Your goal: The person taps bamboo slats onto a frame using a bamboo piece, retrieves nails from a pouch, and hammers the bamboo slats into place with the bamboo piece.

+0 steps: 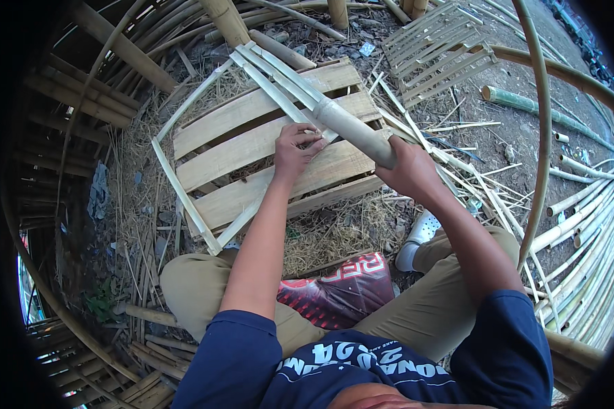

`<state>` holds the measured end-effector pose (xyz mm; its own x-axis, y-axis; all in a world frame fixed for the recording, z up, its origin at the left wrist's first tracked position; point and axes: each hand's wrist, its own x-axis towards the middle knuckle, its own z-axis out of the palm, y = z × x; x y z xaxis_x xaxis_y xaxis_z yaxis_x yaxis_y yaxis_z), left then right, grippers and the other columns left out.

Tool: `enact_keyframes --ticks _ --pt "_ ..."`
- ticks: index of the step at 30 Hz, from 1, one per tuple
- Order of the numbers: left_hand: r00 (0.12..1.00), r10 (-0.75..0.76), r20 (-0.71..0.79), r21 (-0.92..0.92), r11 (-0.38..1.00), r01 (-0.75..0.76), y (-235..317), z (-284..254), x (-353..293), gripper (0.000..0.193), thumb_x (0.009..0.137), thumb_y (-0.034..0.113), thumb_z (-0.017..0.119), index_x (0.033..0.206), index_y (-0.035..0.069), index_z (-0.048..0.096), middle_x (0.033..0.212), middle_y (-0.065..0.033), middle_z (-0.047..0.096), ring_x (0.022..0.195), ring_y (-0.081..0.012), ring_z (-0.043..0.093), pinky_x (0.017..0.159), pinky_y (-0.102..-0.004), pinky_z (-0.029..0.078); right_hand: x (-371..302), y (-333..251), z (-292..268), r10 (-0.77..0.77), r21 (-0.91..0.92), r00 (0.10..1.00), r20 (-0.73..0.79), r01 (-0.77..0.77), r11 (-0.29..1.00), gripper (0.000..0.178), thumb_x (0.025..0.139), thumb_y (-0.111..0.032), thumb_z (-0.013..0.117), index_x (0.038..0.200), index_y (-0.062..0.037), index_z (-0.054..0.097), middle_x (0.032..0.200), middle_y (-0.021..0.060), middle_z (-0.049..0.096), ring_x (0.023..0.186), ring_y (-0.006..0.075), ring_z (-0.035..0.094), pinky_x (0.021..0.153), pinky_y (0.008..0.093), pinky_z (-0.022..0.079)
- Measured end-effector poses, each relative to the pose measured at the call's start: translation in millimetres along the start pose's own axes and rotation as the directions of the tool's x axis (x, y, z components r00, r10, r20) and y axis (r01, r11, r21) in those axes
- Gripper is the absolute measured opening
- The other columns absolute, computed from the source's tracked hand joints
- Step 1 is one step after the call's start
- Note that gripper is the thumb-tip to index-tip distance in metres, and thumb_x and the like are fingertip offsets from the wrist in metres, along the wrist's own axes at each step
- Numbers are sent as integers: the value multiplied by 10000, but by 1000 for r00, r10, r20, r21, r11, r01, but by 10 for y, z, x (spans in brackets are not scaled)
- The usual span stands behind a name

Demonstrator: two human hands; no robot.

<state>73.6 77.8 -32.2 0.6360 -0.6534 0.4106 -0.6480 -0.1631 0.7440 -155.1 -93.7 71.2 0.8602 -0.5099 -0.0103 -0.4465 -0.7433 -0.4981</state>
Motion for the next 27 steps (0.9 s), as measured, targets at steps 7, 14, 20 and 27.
enact_keyframes --ticks 7,14,20,27 --pt "1000 4 20 75 997 -6 -33 -44 -8 176 800 162 880 944 78 825 1192 -93 685 1121 -235 645 943 -350 556 -40 -58 64 -3 -62 995 103 9 998 406 766 -308 760 1003 -2 635 862 239 714 840 434 707 790 519 554" --pt "999 -35 8 61 998 35 42 -28 -12 202 783 189 895 934 77 823 1223 -123 666 1136 -246 646 968 -361 545 -59 -38 51 -21 -26 997 71 23 999 410 754 -287 784 1007 -1 635 853 234 715 830 425 711 776 521 560" --pt "1000 -7 -30 5 1000 7 12 22 -4 170 770 169 895 905 89 829 1171 -75 694 1097 -224 651 931 -354 555 -3 -59 -5 -41 -189 994 98 59 980 364 774 -271 774 965 -7 611 826 225 710 808 423 708 750 534 550" --pt "994 -108 -13 -72 992 107 113 31 2 186 750 194 906 888 93 832 1181 -76 687 1079 -232 661 905 -372 569 -69 -104 -46 2 -44 999 -46 -4 999 391 784 -292 765 1019 -17 616 833 233 706 814 444 698 761 539 546"
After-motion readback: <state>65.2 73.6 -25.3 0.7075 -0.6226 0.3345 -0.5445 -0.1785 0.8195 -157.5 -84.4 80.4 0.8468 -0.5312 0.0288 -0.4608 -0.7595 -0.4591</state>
